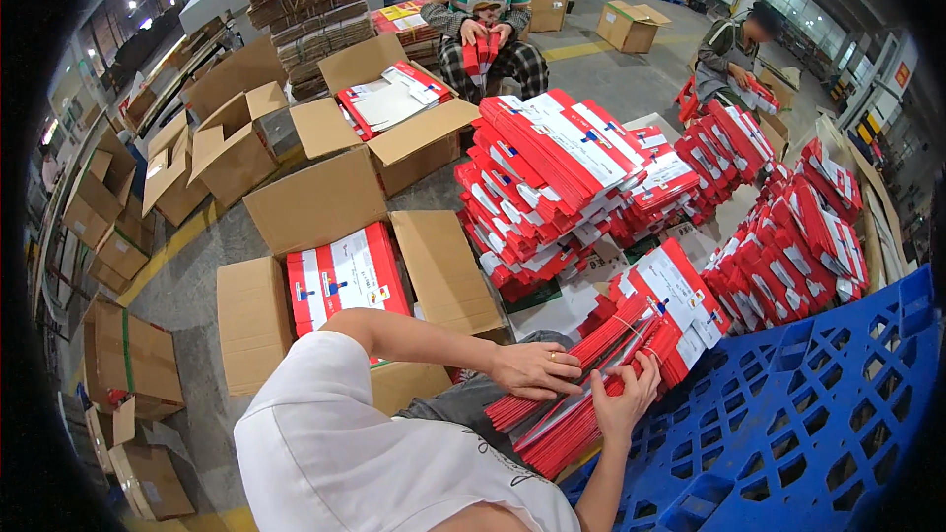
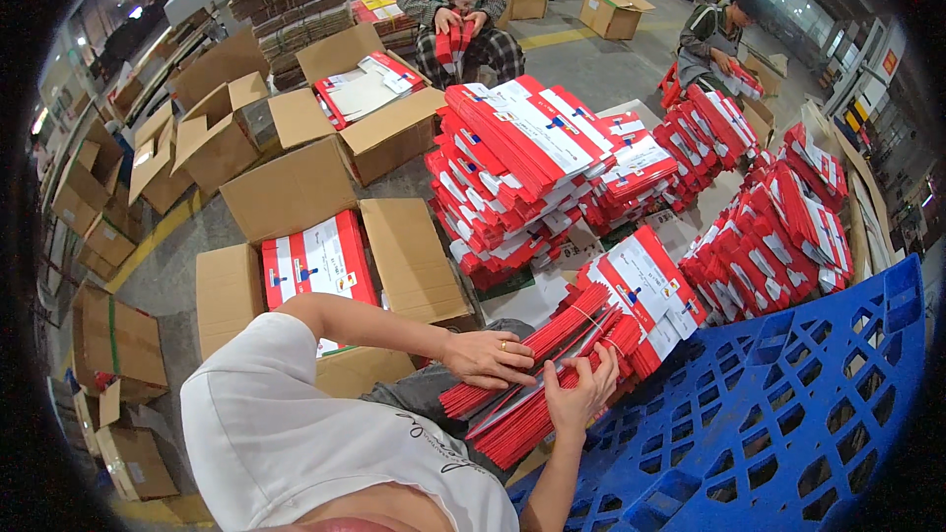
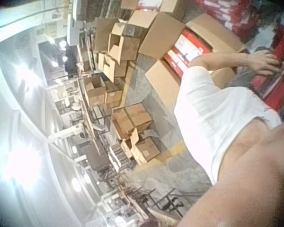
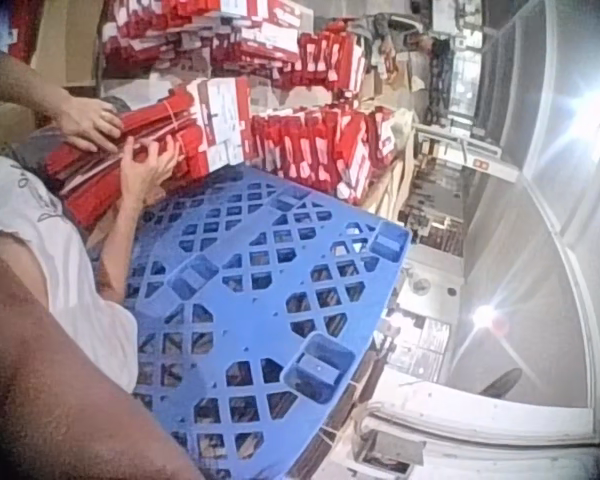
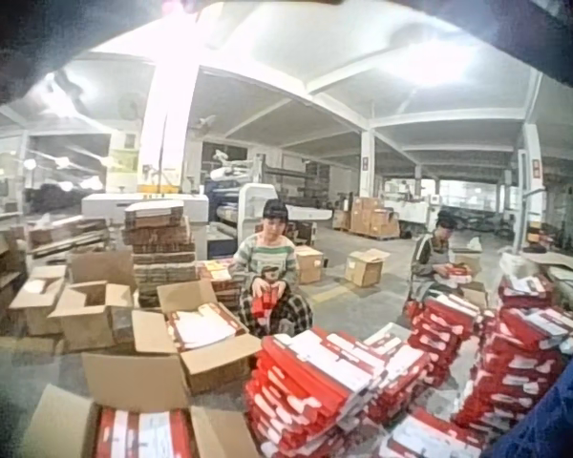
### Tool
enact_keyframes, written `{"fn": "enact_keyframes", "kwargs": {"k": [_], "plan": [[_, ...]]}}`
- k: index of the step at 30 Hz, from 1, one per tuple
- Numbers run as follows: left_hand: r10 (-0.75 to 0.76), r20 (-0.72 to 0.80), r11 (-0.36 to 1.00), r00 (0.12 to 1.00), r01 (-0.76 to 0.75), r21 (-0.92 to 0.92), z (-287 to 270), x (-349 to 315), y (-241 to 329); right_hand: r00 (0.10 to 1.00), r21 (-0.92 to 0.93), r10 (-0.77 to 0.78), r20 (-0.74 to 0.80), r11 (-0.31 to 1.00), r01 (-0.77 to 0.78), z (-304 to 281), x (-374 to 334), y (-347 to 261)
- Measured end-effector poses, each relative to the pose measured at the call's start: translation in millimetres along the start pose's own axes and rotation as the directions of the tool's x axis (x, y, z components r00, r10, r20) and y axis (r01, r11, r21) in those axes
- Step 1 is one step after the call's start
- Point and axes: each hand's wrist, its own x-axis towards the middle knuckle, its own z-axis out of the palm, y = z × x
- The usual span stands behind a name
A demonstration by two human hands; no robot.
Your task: The person repeatedly picks up stacks of red and white envelopes, separates them into smaller bundles, and places them into cardboard boxes. The person handles the envelopes by hand, organizing them into neat piles within the boxes.
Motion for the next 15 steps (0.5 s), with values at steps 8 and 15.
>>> {"fn": "enact_keyframes", "kwargs": {"k": [8,15], "plan": [[0.004,-0.031,1.000,1.000,-0.004,0.007,3.5,-1.2,1.3,1.000,0.016,-0.006,-0.009,1.000,0.006,2.2,0.0,0.2],[-0.003,-0.028,0.999,1.000,0.002,-0.034,-4.2,2.4,-1.8,0.993,-0.002,-0.094,-0.068,0.996,0.094,9.5,4.3,14.9]]}}
